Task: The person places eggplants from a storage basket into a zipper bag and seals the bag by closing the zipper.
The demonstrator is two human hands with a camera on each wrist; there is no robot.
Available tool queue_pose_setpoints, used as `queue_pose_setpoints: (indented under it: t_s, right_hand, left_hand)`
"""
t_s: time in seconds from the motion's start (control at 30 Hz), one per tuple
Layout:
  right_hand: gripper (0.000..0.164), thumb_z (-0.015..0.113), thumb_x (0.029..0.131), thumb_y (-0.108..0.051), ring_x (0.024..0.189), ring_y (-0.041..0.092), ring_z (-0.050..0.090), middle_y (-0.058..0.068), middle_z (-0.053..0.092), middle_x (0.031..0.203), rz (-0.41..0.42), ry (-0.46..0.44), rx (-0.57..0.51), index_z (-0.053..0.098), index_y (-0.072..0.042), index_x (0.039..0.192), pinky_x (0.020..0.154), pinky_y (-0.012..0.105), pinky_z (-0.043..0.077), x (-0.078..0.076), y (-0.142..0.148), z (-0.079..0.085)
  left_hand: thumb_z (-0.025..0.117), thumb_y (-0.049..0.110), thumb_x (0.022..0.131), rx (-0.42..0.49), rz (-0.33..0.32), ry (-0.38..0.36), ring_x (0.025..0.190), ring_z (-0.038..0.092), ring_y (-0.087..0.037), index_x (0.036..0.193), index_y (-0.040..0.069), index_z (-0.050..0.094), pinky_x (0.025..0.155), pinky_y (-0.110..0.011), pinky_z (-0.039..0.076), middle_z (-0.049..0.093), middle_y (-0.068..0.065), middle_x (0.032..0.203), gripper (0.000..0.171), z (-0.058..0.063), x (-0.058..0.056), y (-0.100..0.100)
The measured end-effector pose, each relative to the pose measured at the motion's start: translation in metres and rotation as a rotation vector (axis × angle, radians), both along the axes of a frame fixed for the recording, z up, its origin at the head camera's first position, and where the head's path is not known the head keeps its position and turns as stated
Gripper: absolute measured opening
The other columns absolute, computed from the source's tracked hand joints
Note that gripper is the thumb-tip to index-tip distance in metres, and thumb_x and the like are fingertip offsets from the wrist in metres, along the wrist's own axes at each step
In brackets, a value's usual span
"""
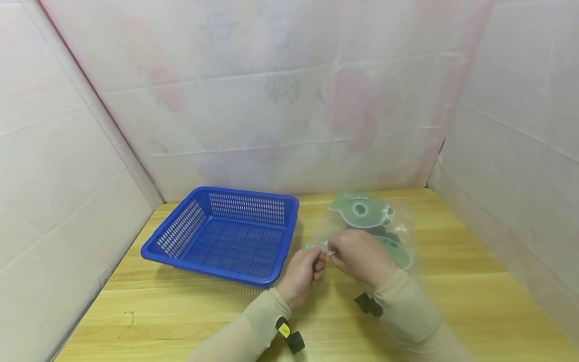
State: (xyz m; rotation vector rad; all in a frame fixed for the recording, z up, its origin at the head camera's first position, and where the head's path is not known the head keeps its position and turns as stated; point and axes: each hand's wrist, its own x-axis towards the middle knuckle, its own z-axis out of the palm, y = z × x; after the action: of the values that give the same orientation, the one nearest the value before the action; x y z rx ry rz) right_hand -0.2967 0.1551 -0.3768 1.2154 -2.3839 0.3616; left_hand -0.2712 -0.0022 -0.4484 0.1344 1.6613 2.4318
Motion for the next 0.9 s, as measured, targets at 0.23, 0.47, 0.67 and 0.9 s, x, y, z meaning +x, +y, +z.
queue_pose_setpoints:
  t_s: [0.23, 0.47, 0.67, 0.9]
  right_hand:
    - [0.025, 0.076, 0.068, -0.004, 0.056, 0.0, 0.043, -0.013, 0.054, 0.065, 0.003, 0.046, -0.009, 0.057, -0.021, 0.068, 0.051, 0.023, 0.04, -0.001, 0.005, 0.004]
    - [0.024, 0.076, 0.07, -0.007, 0.058, 0.001, 0.044, -0.015, 0.052, 0.065, -0.05, 0.012, 0.016, 0.058, -0.022, 0.067, 0.053, 0.026, 0.042, -0.002, 0.012, 0.009]
    - [0.023, 0.077, 0.07, -0.009, 0.059, 0.001, 0.045, -0.016, 0.053, 0.065, -0.096, 0.016, 0.016, 0.059, -0.024, 0.068, 0.054, 0.026, 0.042, -0.003, 0.018, 0.012]
    - [0.021, 0.074, 0.067, -0.007, 0.058, 0.003, 0.047, -0.014, 0.055, 0.064, -0.094, 0.063, -0.006, 0.06, -0.022, 0.067, 0.053, 0.028, 0.042, -0.005, 0.023, 0.014]
  left_hand:
    - [0.041, 0.024, 0.103, 0.011, 0.032, 0.015, 0.051, 0.035, -0.007, 0.076, 0.008, 0.05, 0.047, -0.02, 0.027, 0.04, 0.003, 0.062, 0.032, -0.003, -0.001, 0.0]
    - [0.04, 0.022, 0.103, 0.039, 0.118, -0.015, 0.05, 0.033, -0.006, 0.075, 0.01, 0.049, 0.045, -0.018, 0.027, 0.038, 0.003, 0.061, 0.032, -0.004, -0.003, 0.0]
    - [0.039, 0.022, 0.103, 0.05, 0.141, -0.026, 0.049, 0.031, -0.007, 0.074, 0.01, 0.048, 0.045, -0.019, 0.025, 0.036, 0.003, 0.06, 0.033, -0.003, -0.002, 0.001]
    - [0.041, 0.024, 0.103, 0.043, 0.144, -0.034, 0.051, 0.031, -0.007, 0.077, 0.01, 0.048, 0.046, -0.02, 0.024, 0.037, 0.003, 0.063, 0.031, -0.007, -0.002, 0.003]
